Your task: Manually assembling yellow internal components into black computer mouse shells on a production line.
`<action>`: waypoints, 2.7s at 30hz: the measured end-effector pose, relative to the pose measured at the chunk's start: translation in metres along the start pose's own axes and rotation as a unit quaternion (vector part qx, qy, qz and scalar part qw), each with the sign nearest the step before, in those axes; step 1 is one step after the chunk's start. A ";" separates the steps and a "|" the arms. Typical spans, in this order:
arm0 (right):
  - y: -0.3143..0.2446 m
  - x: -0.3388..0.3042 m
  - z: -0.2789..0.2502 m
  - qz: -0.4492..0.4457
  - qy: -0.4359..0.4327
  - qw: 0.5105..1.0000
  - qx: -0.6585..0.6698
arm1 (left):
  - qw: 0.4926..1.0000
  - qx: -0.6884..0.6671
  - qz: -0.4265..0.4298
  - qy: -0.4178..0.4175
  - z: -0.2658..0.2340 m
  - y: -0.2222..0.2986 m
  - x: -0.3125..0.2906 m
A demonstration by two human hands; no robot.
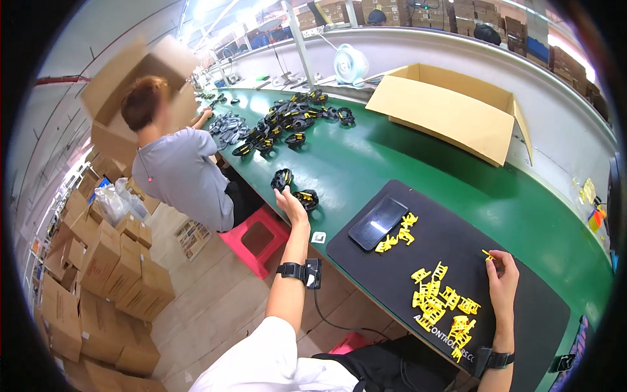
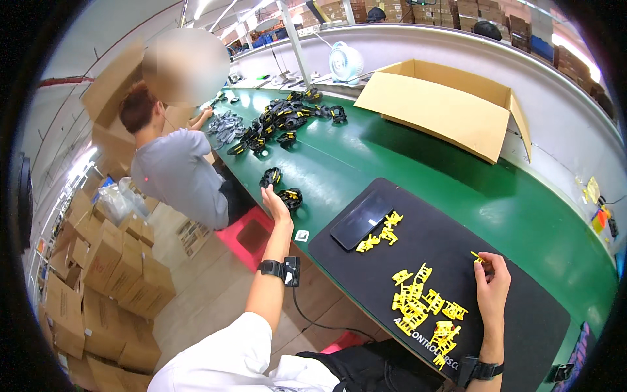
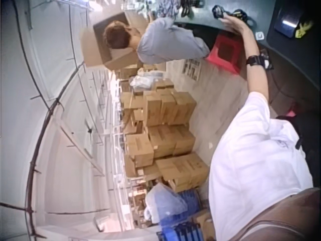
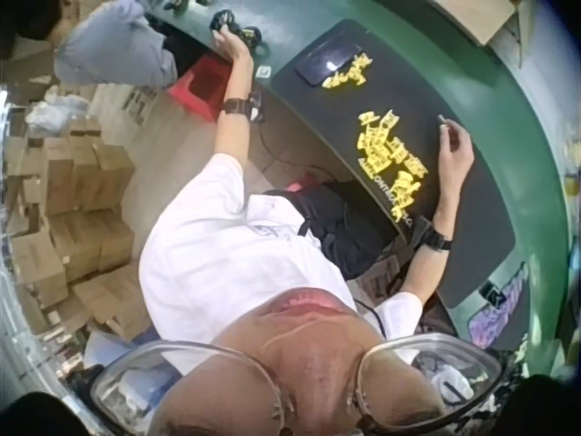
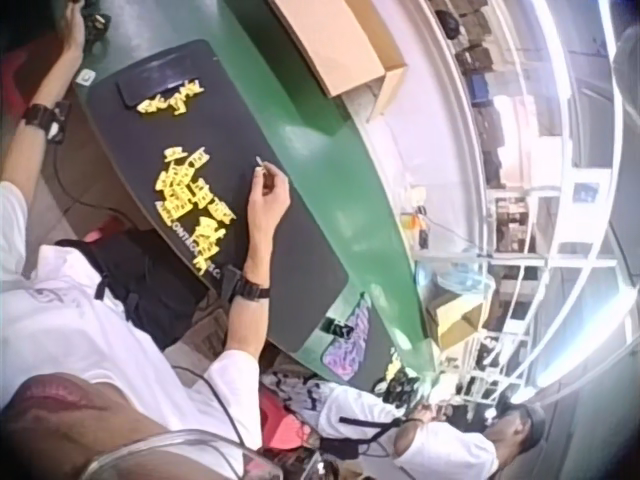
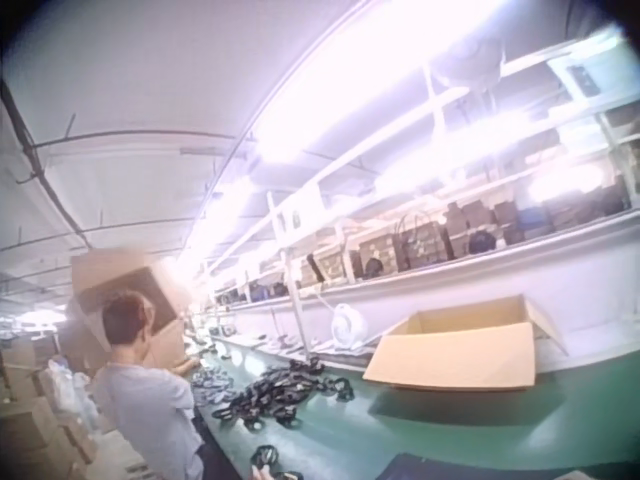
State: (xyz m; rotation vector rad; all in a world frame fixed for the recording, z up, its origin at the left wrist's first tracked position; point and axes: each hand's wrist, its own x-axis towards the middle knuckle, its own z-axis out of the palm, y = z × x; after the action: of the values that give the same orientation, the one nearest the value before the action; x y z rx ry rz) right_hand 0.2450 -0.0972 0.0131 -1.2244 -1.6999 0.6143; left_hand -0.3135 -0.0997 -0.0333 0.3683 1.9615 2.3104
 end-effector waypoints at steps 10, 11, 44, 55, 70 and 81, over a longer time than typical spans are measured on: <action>0.001 0.000 0.000 -0.021 -0.012 1.000 -0.008 | 0.998 0.038 0.044 0.000 0.009 -0.008 0.015; 0.002 0.000 0.001 -0.022 -0.013 1.000 -0.007 | 0.998 0.043 0.046 0.005 0.006 -0.006 0.012; -0.008 -0.002 -0.004 0.082 -0.019 0.996 0.033 | 0.574 -0.066 0.101 -0.810 0.161 0.066 -0.292; -0.010 0.003 0.006 -0.004 -0.028 0.999 -0.034 | 0.548 -0.053 0.061 -0.833 0.158 0.068 -0.303; -0.005 0.000 0.002 -0.070 -0.009 0.996 -0.049 | 0.532 -0.044 -0.007 -0.845 0.159 0.063 -0.307; 0.002 -0.002 0.006 -0.022 -0.003 1.000 -0.007 | 0.523 -0.067 0.025 -0.849 0.158 0.060 -0.309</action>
State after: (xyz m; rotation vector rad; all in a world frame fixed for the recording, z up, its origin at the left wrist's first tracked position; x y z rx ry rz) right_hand 0.2405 -0.0982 0.0080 -1.1938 -1.7340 0.5807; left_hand 0.0287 -0.0270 0.0097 1.6943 0.5775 0.7966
